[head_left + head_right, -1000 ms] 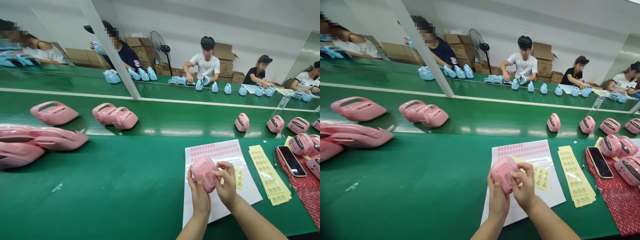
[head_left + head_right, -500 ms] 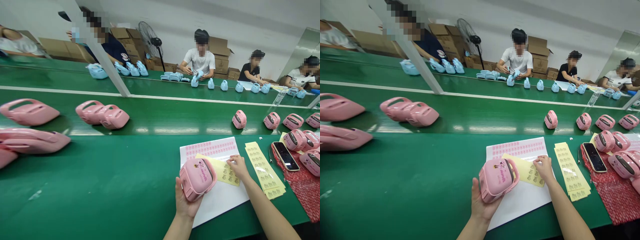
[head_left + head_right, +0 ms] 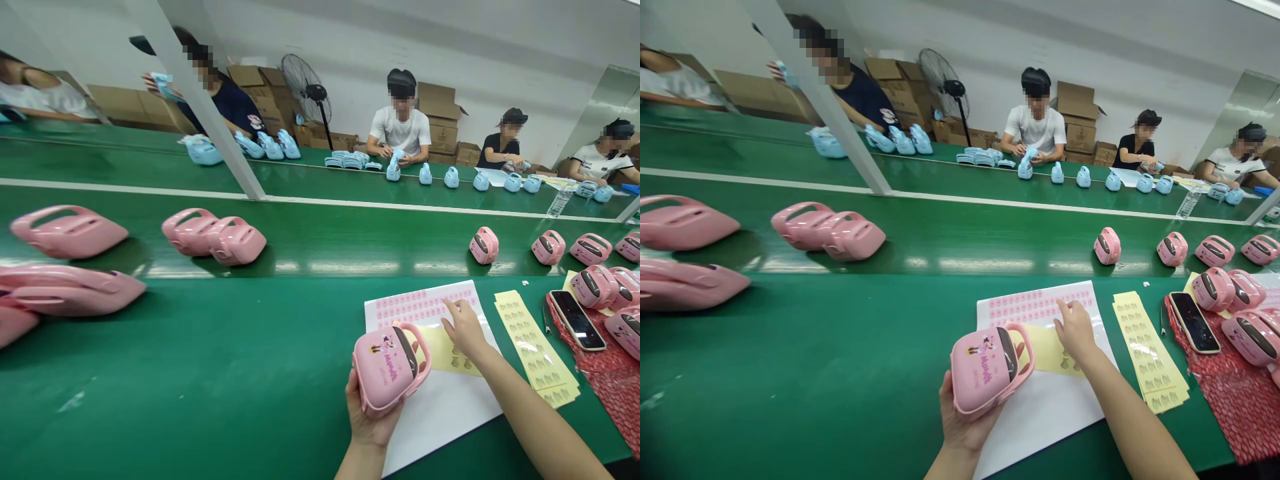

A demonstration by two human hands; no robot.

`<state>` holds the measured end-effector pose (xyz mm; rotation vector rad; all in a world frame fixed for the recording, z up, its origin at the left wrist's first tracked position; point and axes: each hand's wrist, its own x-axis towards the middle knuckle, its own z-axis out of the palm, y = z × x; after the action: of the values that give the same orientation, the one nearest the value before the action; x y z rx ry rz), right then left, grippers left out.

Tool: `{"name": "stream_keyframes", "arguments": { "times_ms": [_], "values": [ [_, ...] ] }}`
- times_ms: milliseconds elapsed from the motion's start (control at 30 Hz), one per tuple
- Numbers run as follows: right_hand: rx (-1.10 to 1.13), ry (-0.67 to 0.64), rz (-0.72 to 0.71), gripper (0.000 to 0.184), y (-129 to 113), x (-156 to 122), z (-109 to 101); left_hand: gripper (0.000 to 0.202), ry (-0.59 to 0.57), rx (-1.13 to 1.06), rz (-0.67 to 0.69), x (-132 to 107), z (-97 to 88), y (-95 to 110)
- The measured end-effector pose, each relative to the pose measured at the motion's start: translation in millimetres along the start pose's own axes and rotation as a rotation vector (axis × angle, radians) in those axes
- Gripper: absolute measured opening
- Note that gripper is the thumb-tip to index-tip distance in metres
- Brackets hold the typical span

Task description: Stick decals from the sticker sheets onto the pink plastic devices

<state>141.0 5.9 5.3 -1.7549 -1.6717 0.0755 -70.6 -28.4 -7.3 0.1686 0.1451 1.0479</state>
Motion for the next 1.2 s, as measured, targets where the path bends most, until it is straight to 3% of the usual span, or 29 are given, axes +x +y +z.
{"name": "stream_keyframes", "arguments": {
  "times_ms": [133, 300, 500, 667, 800, 1200],
  "values": [
    [0.114, -0.116, 0.073, 0.037, -23.2, 45.1, 19.4, 0.061, -0.096, 0.044, -0.026, 1.0, -3.6, -1.8],
    [0.230, -0.059, 0.118, 0.014, -31.2, 65.1, 28.9, 0.055, -0.154, 0.061, 0.045, 1.8, -14.5, 2.1],
    [0.465, 0.046, 0.222, 0.013, -48.6, 33.6, 1.1, 0.077, -0.161, 0.008, 0.113, 9.0, -6.8, -0.3],
    [0.949, -0.095, 0.306, 0.014, -85.9, -12.2, -22.9, 0.078, -0.120, -0.014, 0.151, 14.1, 12.2, -8.6],
    [0.911, -0.032, 0.345, 0.010, -105.7, -28.9, -29.0, 0.068, -0.117, -0.031, 0.135, 13.9, 27.6, -16.8],
    [1.028, 0.122, 0.366, 0.018, -109.3, -39.2, -27.6, 0.060, -0.131, -0.028, 0.117, 10.9, 39.7, -31.2]
  ]
}}
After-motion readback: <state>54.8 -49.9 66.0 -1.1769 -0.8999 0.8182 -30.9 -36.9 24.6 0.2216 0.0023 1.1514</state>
